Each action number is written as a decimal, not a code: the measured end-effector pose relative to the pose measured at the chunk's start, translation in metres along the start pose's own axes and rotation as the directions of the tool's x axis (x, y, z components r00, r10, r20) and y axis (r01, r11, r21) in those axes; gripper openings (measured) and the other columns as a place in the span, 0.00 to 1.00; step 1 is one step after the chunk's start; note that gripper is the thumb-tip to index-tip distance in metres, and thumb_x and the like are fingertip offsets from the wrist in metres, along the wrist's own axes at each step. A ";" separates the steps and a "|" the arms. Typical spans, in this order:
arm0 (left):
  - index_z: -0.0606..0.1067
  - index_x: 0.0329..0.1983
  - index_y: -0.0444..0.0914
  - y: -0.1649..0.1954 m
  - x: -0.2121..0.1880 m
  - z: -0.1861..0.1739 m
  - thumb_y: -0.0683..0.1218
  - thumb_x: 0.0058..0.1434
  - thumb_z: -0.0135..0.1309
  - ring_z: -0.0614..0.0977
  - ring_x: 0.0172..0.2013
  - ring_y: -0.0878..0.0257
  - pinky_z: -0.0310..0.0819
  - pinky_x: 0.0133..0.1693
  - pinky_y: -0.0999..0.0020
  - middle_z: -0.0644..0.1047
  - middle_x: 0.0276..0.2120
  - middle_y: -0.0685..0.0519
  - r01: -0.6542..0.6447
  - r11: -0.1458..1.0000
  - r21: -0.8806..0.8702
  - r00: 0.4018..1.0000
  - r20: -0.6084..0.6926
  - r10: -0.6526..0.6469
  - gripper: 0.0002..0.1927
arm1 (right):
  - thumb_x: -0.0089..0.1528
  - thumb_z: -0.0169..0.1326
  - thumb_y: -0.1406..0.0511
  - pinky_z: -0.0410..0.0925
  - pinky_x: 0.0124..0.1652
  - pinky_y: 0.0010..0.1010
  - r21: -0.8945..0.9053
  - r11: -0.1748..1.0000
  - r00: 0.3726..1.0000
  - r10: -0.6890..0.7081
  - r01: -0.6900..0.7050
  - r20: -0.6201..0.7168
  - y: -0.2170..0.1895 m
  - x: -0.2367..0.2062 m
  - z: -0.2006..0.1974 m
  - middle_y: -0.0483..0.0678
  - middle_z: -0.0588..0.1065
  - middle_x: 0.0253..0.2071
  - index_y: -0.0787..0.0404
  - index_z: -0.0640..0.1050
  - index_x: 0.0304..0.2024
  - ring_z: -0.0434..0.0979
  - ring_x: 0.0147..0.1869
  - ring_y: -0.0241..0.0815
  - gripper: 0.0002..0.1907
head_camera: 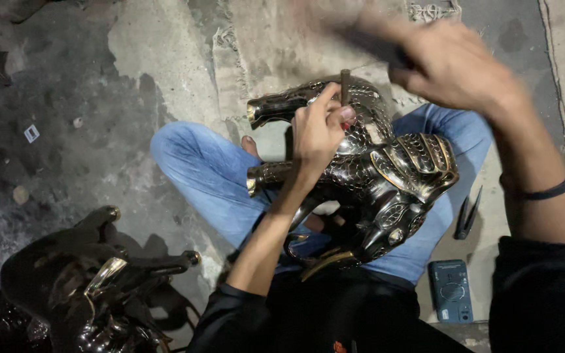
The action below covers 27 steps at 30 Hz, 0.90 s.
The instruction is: The person sits on the floor with a brass elephant statue in their lap and hammers a punch against its surface to form a decorative pattern, repositioning the punch across different spots. At the end they turn the statue around and handle it with both hands.
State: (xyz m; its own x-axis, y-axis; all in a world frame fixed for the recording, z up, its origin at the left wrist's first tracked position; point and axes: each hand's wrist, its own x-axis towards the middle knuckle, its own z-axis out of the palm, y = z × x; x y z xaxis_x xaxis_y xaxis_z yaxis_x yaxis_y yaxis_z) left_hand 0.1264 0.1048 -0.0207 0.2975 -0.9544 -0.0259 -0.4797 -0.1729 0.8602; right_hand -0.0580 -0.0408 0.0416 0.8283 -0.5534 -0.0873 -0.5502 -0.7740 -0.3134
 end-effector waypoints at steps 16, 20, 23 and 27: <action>0.75 0.48 0.39 0.002 -0.015 0.007 0.43 0.63 0.57 0.89 0.34 0.56 0.81 0.35 0.62 0.85 0.32 0.48 0.082 0.995 -0.056 0.982 -0.165 -0.091 0.10 | 0.65 0.55 0.63 0.73 0.31 0.44 -0.096 0.995 0.952 0.035 -0.006 0.305 -0.037 0.037 -0.029 0.50 0.79 0.31 0.29 0.62 0.75 0.79 0.32 0.51 0.38; 0.74 0.49 0.37 0.001 -0.015 0.007 0.43 0.65 0.57 0.89 0.36 0.58 0.81 0.36 0.64 0.85 0.34 0.48 0.063 0.987 -0.146 0.985 -0.149 -0.085 0.11 | 0.56 0.60 0.66 0.72 0.35 0.47 -0.068 0.983 0.972 -0.179 0.170 -0.155 -0.035 0.034 -0.030 0.56 0.79 0.34 0.42 0.64 0.75 0.80 0.35 0.59 0.43; 0.74 0.49 0.36 0.000 -0.016 0.004 0.42 0.64 0.57 0.89 0.38 0.58 0.82 0.37 0.66 0.85 0.35 0.47 0.070 0.989 -0.131 0.988 -0.125 -0.086 0.11 | 0.54 0.61 0.67 0.72 0.34 0.48 -0.125 0.986 0.991 -0.099 0.109 0.087 -0.029 0.018 -0.034 0.54 0.80 0.32 0.34 0.63 0.74 0.81 0.34 0.57 0.48; 0.73 0.47 0.35 0.000 -0.013 0.001 0.42 0.64 0.57 0.89 0.38 0.60 0.82 0.38 0.67 0.85 0.35 0.46 0.126 0.975 -0.182 0.987 -0.073 -0.141 0.10 | 0.58 0.65 0.64 0.70 0.37 0.49 0.040 0.991 0.977 0.132 -0.127 -0.168 -0.025 -0.021 -0.024 0.60 0.78 0.30 0.49 0.63 0.76 0.80 0.36 0.61 0.45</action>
State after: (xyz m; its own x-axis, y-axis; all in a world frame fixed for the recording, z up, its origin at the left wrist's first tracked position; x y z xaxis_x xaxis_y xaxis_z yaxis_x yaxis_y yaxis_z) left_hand 0.1214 0.1166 -0.0211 0.4221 -0.8999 -0.1099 -0.2796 -0.2445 0.9284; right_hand -0.0636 -0.0171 0.0739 0.7187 -0.6945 0.0324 -0.6463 -0.6845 -0.3372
